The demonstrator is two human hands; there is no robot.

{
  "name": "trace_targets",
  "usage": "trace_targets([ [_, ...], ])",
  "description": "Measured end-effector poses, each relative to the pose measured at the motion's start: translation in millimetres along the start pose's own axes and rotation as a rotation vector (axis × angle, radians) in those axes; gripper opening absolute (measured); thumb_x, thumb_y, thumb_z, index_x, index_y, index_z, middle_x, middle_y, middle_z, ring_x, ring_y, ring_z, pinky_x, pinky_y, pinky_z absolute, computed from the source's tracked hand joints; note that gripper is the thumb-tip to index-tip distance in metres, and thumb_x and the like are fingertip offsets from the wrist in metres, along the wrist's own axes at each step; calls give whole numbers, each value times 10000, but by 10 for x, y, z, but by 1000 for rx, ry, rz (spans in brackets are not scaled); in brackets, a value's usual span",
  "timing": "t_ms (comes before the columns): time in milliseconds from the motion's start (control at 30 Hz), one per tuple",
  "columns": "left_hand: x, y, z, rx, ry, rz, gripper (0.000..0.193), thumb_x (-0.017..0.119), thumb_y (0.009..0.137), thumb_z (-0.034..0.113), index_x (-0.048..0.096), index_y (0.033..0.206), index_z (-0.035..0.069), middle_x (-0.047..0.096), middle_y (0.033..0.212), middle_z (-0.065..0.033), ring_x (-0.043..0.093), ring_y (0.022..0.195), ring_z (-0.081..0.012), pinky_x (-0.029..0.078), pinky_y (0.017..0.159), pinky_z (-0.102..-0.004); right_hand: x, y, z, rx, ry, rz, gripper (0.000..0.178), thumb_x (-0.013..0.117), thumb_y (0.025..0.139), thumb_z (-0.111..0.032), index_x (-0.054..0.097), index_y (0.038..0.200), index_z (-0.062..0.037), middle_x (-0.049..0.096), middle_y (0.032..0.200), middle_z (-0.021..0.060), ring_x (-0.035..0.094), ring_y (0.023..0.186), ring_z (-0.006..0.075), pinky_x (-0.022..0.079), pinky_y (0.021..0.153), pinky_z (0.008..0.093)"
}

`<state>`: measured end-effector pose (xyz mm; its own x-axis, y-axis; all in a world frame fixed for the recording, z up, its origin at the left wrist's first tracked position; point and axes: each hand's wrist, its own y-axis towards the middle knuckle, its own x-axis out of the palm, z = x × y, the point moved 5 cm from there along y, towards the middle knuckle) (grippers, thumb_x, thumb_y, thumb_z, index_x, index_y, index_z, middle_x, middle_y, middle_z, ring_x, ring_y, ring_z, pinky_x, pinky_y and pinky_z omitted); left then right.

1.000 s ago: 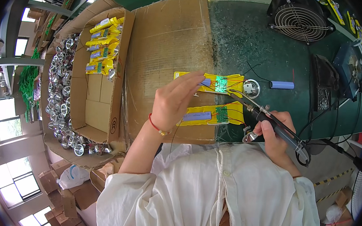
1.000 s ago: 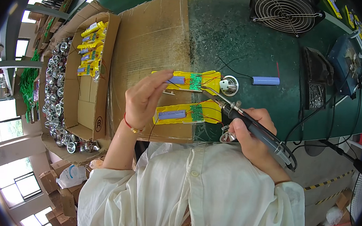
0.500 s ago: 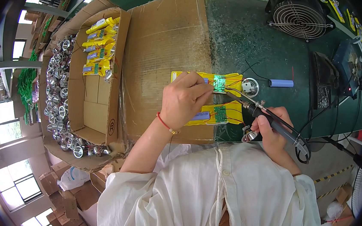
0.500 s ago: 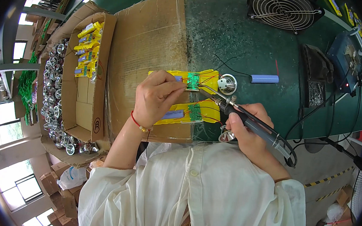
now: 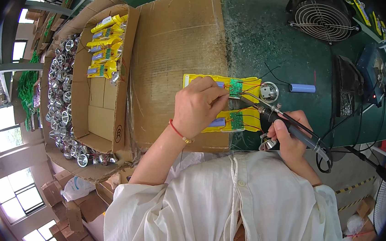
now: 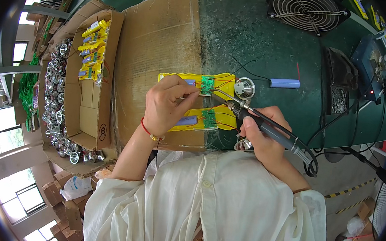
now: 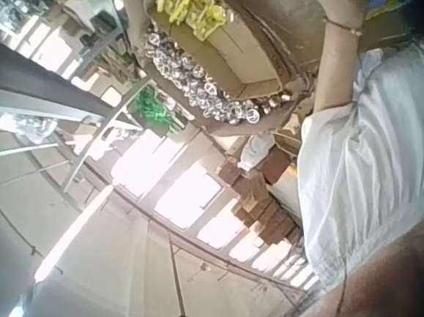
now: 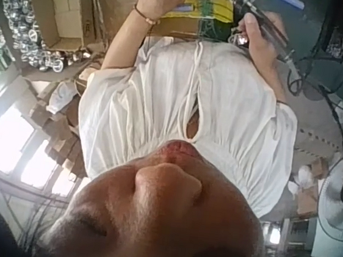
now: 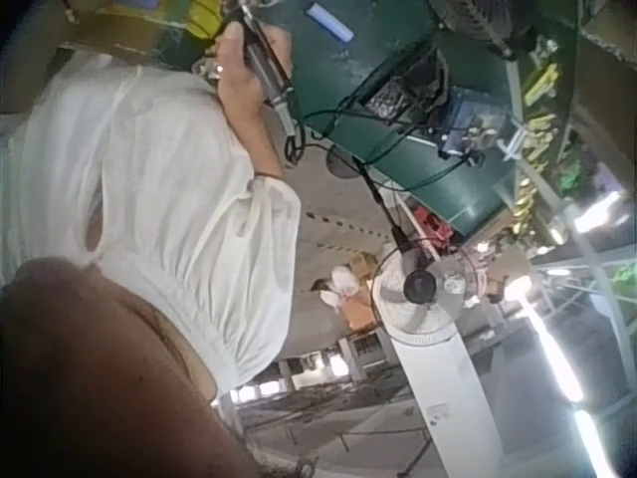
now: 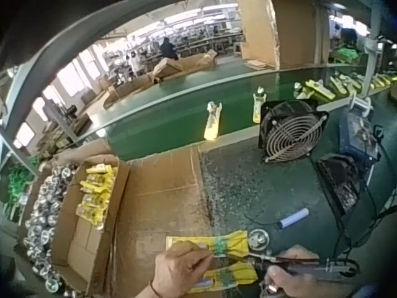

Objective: The recorder is soldering wires to small circuit boards and assembling them into yellow portable lamps or flashlights.

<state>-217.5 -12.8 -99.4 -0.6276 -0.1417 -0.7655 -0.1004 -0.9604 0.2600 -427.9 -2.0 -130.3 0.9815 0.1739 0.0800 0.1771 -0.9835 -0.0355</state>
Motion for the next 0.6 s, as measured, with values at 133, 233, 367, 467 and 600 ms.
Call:
trace_targets([
  [133,22,-28,-15,-33,-11,-2,45,660,683,105,642,714,78,552,684,-25,557,641,-193,448,515,-307,-6,8,-1,5,-23,-4,151,565,816,-76,463,885,12,561,616,96,534,492,108,433,443,210],
  [233,41,-7,-47,-7,-22,0,58,668,701,51,655,753,30,558,676,-60,537,516,-143,435,466,-246,-5,33,18,-6,-13,6,159,565,817,-83,459,890,11,558,618,98,533,490,113,430,439,211],
  [367,16,74,-96,-90,-46,-16,46,661,690,113,646,708,74,556,668,-31,558,605,-199,445,504,-308,-90,78,27,-30,119,39,150,571,814,-49,470,899,23,573,654,98,569,544,115,473,487,218],
  [467,-4,146,-126,-103,-69,-25,41,660,682,107,645,699,73,560,667,-42,561,597,-206,446,507,-307,-99,125,-22,-54,117,27,159,563,823,-56,457,917,16,571,658,102,565,542,115,463,479,213],
  [600,-81,172,-51,-133,-92,-49,47,655,675,117,636,672,74,566,674,-68,567,601,-227,452,521,-316,-125,55,-82,-9,153,36,135,543,824,-30,441,903,13,561,654,102,544,539,113,452,488,226],
])
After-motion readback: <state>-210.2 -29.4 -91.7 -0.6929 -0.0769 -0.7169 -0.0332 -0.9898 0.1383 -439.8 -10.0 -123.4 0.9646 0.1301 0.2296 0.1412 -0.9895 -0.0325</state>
